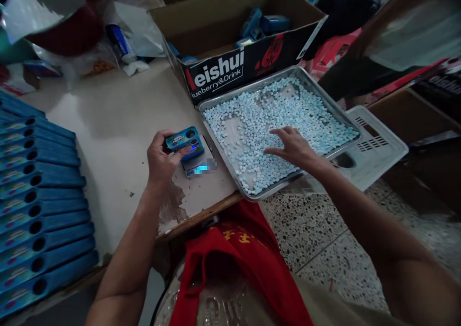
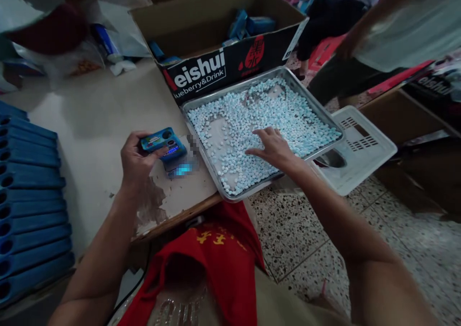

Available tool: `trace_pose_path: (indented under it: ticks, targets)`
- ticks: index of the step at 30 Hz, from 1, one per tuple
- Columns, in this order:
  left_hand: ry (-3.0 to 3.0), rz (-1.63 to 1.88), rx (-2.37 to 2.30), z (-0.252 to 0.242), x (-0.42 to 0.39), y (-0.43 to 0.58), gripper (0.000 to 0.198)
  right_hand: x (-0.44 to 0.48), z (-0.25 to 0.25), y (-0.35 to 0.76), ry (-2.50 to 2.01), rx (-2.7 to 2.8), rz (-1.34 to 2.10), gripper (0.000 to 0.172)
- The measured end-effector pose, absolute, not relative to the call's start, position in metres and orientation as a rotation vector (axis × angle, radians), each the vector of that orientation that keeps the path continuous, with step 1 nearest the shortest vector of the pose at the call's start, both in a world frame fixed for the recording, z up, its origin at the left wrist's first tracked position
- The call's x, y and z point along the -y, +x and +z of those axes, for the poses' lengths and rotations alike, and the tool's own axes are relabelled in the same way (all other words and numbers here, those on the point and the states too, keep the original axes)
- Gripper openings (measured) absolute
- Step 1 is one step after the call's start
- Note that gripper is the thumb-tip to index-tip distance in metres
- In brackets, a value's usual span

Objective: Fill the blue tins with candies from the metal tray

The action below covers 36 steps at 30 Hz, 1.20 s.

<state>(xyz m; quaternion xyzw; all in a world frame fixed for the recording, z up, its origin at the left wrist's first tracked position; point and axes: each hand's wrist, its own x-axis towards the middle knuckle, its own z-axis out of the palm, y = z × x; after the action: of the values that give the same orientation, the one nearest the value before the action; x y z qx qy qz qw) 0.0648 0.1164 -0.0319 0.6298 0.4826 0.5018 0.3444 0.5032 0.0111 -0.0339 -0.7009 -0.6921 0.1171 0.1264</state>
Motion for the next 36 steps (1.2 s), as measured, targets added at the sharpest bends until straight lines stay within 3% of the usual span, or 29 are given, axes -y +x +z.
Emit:
trace_pose_path:
  ticks: [4,6,12,16,21,24,27,29,33,36]
  targets:
    - [1.644,1.281,-1.228,-0.041,-0.112,0.07,0.055,-0.006,-0.043,0.481,-2.017,2.276,0.213,0.097]
    - [1.654,1.265,-1.227,-0.043,-0.111,0.07,0.057,-0.008,-0.045,0.473,-1.99,2.385,0.164,0.097]
    - [1.671,1.193,-1.122,-0.041,-0.11,0.057,0.072,-0.022,-0.045,0.461,-1.9,2.572,0.17,0.043]
    - [1.612,1.286,-1.089,-0.031,-0.115,0.034,0.071,-0.027,-0.044,0.454,-1.897,2.243,0.535,0.015]
    - [1.387,1.526,-1.243,-0.025,-0.13,0.012,0.068,-0.039,-0.039,0.463,-1.866,1.479,0.71,0.033]
    - [1.207,1.557,-1.486,-0.029,-0.137,0.012,0.043,-0.051,-0.03,0.473,-1.741,1.063,0.895,0.042]
    - [1.132,1.503,-1.692,-0.038,-0.137,0.015,0.028,-0.057,-0.019,0.475,-1.54,0.588,1.159,0.035]
    - [1.199,1.435,-1.743,-0.048,-0.136,0.014,0.03,-0.056,-0.013,0.476,-1.486,0.467,1.256,0.031]
    - [1.358,1.438,-1.702,-0.074,-0.141,0.003,0.034,-0.049,-0.002,0.486,-1.374,0.575,1.329,0.039]
    - [1.399,1.538,-1.624,-0.092,-0.147,-0.005,0.052,-0.051,-0.004,0.495,-1.354,0.746,1.254,0.045]
